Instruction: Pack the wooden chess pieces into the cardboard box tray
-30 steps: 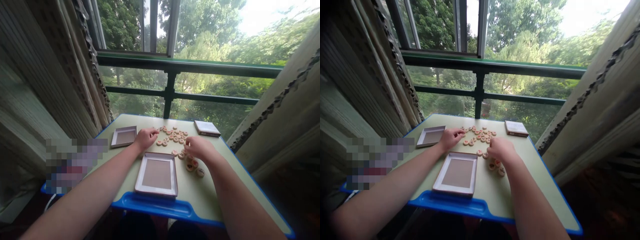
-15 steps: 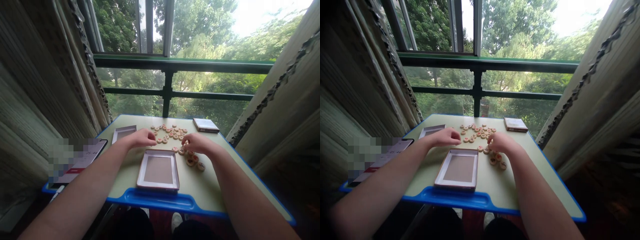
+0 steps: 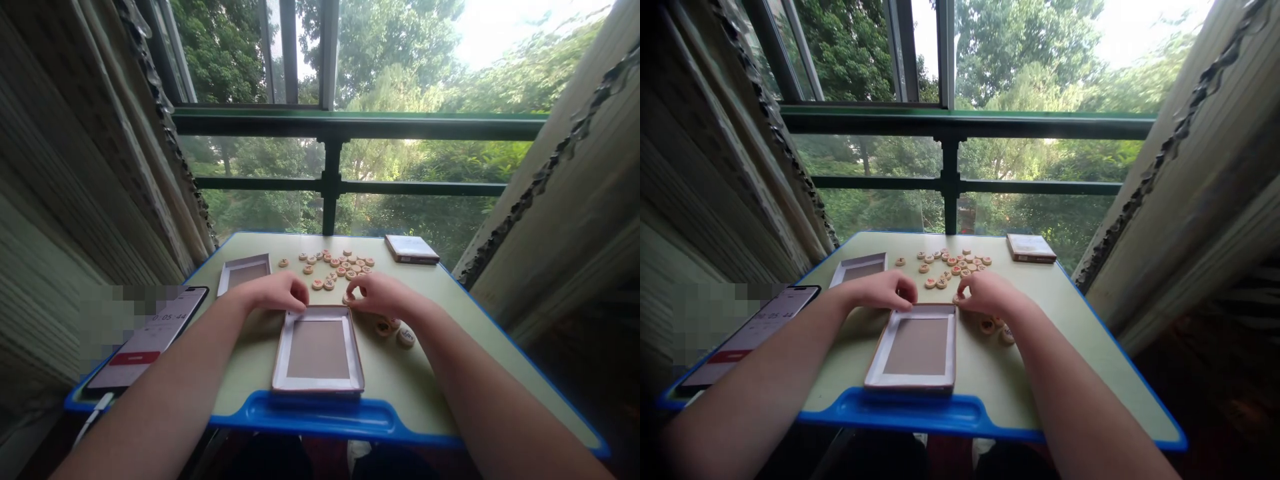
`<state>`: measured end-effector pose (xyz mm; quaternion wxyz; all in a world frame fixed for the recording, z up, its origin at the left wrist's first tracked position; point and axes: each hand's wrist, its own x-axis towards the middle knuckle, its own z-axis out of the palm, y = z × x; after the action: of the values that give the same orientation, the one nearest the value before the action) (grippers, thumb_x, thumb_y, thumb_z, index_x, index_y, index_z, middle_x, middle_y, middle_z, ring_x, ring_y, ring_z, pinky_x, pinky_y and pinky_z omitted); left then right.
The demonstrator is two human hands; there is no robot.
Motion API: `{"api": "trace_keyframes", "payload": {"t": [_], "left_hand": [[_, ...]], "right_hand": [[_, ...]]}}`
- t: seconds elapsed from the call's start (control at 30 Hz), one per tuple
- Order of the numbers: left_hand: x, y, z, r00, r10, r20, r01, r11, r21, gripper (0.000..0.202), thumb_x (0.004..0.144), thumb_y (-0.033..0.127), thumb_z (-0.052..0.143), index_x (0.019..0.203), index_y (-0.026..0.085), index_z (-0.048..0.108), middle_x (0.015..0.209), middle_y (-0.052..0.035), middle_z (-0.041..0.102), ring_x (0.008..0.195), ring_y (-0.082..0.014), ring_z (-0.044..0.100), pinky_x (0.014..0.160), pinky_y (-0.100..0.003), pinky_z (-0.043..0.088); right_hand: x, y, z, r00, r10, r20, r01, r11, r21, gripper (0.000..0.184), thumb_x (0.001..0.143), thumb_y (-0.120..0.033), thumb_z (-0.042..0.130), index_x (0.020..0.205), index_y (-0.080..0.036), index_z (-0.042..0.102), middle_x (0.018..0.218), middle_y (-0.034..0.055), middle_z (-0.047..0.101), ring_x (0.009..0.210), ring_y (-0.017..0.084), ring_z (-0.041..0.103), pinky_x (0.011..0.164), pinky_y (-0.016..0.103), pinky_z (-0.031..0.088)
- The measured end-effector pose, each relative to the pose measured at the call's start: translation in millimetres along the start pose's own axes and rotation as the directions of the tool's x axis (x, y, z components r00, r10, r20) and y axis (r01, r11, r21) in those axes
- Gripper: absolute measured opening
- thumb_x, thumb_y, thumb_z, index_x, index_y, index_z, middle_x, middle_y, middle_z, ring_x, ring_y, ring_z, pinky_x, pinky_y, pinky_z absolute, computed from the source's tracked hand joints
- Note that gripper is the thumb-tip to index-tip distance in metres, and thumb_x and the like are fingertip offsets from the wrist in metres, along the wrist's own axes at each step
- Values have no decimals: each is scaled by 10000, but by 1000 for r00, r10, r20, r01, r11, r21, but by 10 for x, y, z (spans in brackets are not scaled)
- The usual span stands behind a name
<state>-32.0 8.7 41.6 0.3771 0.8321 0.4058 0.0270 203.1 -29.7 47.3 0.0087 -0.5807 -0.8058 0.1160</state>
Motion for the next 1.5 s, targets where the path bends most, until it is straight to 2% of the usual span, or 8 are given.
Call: {"api": "trace_keyframes", "payload": {"t": [0.33, 0.43, 0.53, 0.7, 0.93, 1.2, 1.4, 1.5], "left_hand": [[33, 34, 83, 1000, 10, -20, -10, 1000, -9, 210, 596, 286, 609, 731, 151, 695, 684, -10, 652, 651, -139, 546, 568, -208, 392], [49, 37, 90, 999, 16, -45, -17, 1000, -9, 208, 603, 281, 601, 733, 144, 687, 695, -11, 649, 649, -136, 544, 575, -209, 394], [54, 34, 95, 998, 14, -66, -14, 1000, 3, 195, 606, 274, 592, 717, 137, 676, 674, -10, 634, 629, -131, 531, 552, -208, 382], [50, 30, 93, 998, 10, -57, -8, 999, 34, 229, 619, 314, 598, 750, 151, 691, 700, -14, 641, 647, -137, 537, 554, -211, 379], [71, 32, 114, 997, 38, -66, -38, 999, 9, 259, 618, 343, 617, 761, 143, 700, 724, -25, 654, 674, -146, 536, 588, -224, 384], [65, 22, 107, 997, 54, -61, -56, 998, -28, 266, 619, 370, 628, 725, 134, 690, 689, -26, 632, 672, -146, 530, 597, -228, 388], [66, 19, 98, 998, 54, -30, -55, 998, -23, 269, 627, 376, 630, 739, 139, 692, 692, -21, 638, 664, -141, 529, 589, -220, 384], [74, 26, 121, 996, 74, -50, -74, 997, 2, 279, 635, 388, 620, 739, 140, 693, 680, -18, 632, 648, -136, 519, 572, -217, 371]], "right_hand": [[17, 40, -1, 997, 55, -51, -54, 998, 21, 388, 714, -508, 577, 975, -239, 676, 832, 41, 668, 674, 157, 567, 542, 227, 349], [-5, 104, -74, 984, 91, -152, -80, 994, 78, 319, 771, -392, 508, 982, -225, 680, 885, 46, 682, 728, 162, 583, 578, 224, 376], [-19, 195, -135, 941, 209, -266, -191, 977, 91, 298, 781, -243, 431, 915, -211, 695, 940, 50, 685, 800, 164, 589, 623, 223, 387], [-46, 260, -178, 939, 310, -148, -311, 950, 19, 209, 693, -231, 507, 773, -203, 699, 854, 57, 689, 747, 171, 585, 566, 228, 365], [-31, 189, -140, 957, 266, -114, -265, 964, 25, 238, 683, -242, 515, 828, -194, 698, 857, 60, 688, 716, 160, 580, 524, 215, 342], [-91, 73, -162, 988, 107, 109, -116, 990, 84, 302, 633, -314, 612, 905, -203, 683, 785, 30, 671, 649, 147, 579, 511, 210, 367], [-44, 104, -125, 995, 81, 52, -84, 995, 56, 205, 669, -276, 597, 838, -205, 688, 744, 15, 654, 635, 129, 556, 512, 205, 348], [-12, 85, -74, 997, 65, -42, -64, 998, 20, 193, 711, -275, 574, 848, -198, 685, 742, 21, 645, 619, 123, 540, 517, 211, 330]]}}
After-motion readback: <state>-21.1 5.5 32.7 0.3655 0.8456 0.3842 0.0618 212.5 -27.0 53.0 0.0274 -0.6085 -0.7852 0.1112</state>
